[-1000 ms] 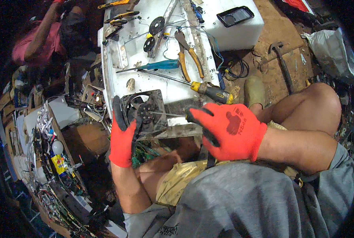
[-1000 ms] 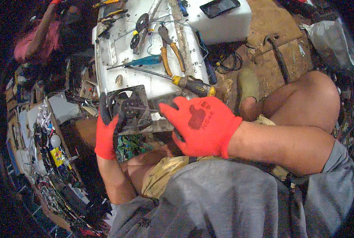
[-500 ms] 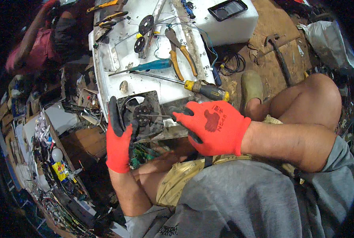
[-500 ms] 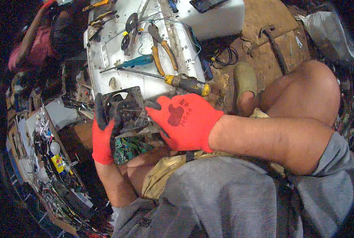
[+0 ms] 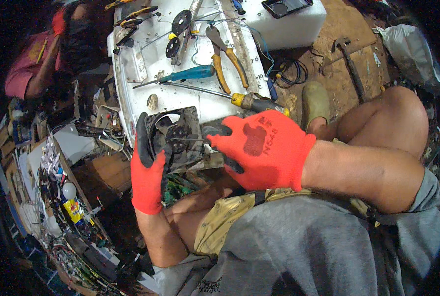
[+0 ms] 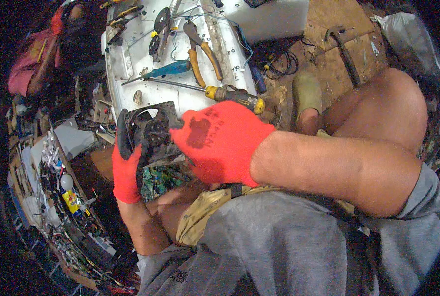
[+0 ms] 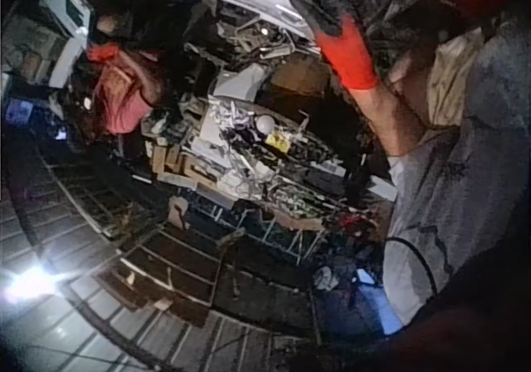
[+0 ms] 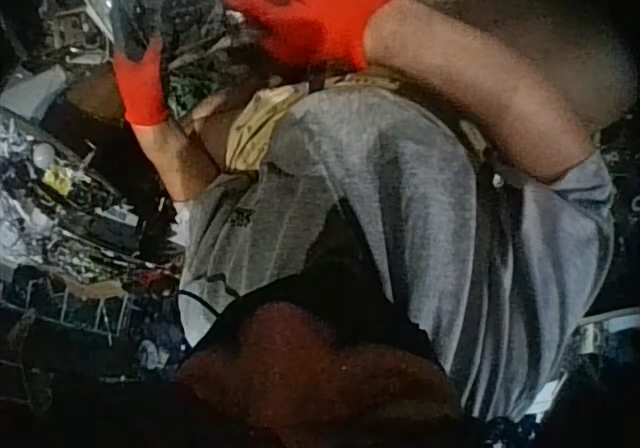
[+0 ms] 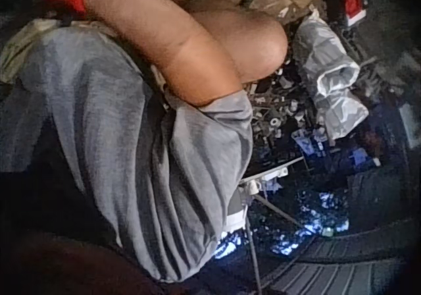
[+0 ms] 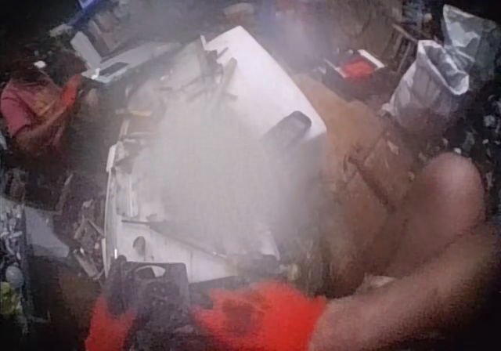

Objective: The person disassembles a computer fan using a screwdriver. They remove screws from the fan housing, separate the fan blade from the frame, and set the components aside on a white work surface.

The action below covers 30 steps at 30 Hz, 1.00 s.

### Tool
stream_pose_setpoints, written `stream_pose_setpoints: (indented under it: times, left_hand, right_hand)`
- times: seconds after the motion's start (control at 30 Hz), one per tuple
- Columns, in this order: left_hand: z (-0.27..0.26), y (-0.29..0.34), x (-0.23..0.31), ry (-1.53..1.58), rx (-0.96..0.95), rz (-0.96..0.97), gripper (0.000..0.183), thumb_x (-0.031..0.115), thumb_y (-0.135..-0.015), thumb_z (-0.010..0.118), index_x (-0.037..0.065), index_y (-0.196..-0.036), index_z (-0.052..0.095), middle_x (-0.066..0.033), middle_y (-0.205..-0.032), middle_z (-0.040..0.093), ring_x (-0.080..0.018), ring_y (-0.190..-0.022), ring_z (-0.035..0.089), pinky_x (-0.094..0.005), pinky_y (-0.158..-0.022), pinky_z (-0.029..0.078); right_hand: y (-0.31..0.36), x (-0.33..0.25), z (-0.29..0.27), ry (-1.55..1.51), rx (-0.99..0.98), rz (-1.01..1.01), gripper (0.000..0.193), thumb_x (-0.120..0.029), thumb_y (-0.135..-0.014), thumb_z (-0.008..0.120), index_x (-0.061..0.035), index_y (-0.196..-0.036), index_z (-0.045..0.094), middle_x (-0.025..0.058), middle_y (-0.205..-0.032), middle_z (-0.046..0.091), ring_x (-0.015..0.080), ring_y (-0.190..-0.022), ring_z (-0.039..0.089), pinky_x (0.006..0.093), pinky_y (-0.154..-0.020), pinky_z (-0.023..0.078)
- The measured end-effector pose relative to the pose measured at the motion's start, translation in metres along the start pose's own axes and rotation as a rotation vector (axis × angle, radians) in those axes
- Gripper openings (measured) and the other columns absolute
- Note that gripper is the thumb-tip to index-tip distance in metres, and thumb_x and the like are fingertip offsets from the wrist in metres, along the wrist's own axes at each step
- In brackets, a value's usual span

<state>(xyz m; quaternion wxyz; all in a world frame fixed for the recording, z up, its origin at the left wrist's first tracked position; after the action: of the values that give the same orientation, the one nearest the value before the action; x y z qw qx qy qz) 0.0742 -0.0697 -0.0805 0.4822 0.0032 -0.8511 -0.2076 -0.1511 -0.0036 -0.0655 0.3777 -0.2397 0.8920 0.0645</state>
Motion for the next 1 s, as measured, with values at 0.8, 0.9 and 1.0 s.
stream_pose_setpoints:
  times: [0.8, 0.9, 1.0]
  left_hand:
    - [-0.005, -0.008, -0.013, 0.140, 0.000, 0.027, 0.072, -0.005, -0.090, 0.057, -0.001, -0.156, 0.029, -0.0140, -0.157, 0.038, -0.0217, -0.141, 0.040, -0.0335, -0.115, 0.033]
    - [-0.009, -0.008, -0.026, 0.240, -0.004, -0.009, 0.072, -0.002, -0.091, 0.059, 0.000, -0.156, 0.029, -0.0135, -0.156, 0.039, -0.0226, -0.138, 0.043, -0.0336, -0.113, 0.036]
    - [-0.013, -0.011, -0.040, 0.253, -0.014, -0.096, 0.072, -0.001, -0.091, 0.061, 0.001, -0.156, 0.030, -0.0132, -0.156, 0.039, -0.0228, -0.137, 0.045, -0.0337, -0.112, 0.037]
  right_hand:
    - [-0.024, 0.044, 0.013, -0.554, -0.085, 0.415, 0.034, -0.024, -0.083, 0.065, -0.0087, -0.114, 0.068, 0.0169, -0.091, 0.071, 0.0371, -0.087, 0.069, 0.0458, -0.078, 0.056]
    - [-0.019, 0.016, 0.003, 0.036, 0.066, 0.142, 0.041, -0.028, -0.081, 0.068, -0.0112, -0.119, 0.066, 0.0140, -0.096, 0.068, 0.0366, -0.084, 0.068, 0.0461, -0.073, 0.056]
    - [-0.010, 0.004, -0.002, 0.001, 0.079, 0.086, 0.044, -0.028, -0.079, 0.070, -0.0119, -0.119, 0.065, 0.0122, -0.096, 0.065, 0.0342, -0.082, 0.068, 0.0461, -0.068, 0.055]
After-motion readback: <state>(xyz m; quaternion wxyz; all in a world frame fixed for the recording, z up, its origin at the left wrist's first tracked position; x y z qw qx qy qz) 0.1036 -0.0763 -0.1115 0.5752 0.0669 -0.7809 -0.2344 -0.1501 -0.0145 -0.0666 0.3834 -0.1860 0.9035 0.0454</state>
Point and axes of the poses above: each hand's wrist, its own y-axis away from the middle knuckle, its own z-axis out of the palm, x = y × z, the point moved 7 cm from there along -y, towards the middle knuckle
